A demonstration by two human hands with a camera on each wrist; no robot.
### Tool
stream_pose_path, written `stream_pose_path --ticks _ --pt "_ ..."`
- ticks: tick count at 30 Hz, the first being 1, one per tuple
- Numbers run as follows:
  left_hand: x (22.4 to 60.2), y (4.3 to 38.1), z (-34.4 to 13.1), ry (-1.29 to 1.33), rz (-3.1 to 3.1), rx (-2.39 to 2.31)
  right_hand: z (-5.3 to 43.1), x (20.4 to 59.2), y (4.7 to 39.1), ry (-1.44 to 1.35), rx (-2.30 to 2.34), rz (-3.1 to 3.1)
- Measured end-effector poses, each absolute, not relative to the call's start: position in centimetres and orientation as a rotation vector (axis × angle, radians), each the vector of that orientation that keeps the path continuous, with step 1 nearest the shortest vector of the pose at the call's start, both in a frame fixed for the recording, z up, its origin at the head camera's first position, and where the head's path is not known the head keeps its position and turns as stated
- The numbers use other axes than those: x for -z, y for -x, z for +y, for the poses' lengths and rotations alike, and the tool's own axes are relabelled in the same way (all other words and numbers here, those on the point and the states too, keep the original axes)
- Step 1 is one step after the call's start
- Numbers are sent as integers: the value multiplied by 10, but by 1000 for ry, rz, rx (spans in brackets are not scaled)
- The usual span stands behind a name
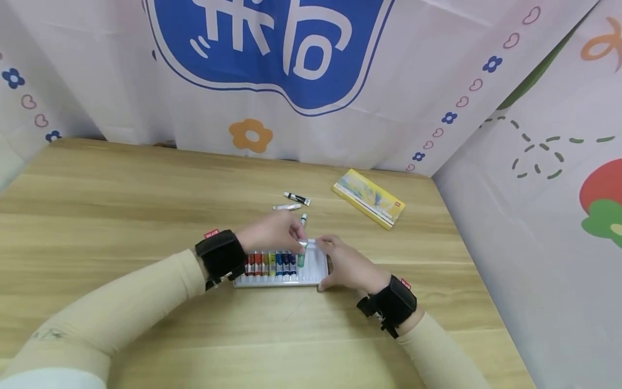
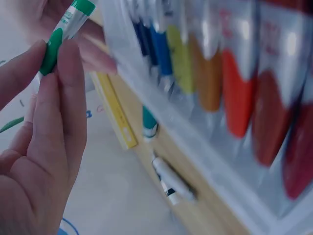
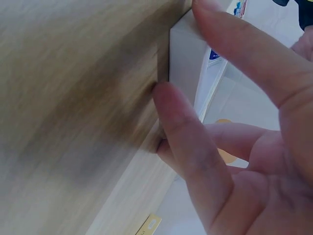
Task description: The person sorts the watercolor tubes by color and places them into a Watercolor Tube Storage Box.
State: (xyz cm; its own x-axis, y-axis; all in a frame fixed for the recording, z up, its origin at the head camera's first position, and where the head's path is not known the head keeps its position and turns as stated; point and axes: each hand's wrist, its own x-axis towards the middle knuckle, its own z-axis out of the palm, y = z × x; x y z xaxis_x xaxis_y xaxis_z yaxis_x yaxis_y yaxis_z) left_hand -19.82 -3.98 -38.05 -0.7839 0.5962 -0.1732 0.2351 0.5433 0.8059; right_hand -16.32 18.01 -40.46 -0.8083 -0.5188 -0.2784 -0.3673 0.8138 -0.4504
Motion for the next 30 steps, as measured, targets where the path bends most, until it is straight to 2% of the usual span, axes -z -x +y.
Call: stream_pose_path --ticks 24,30 --pt "397 198 -29 -536 2299 -1101 177 401 166 638 531 2597" --pt "398 197 -28 -573 2387 -1002 178 403 163 641 560 2598"
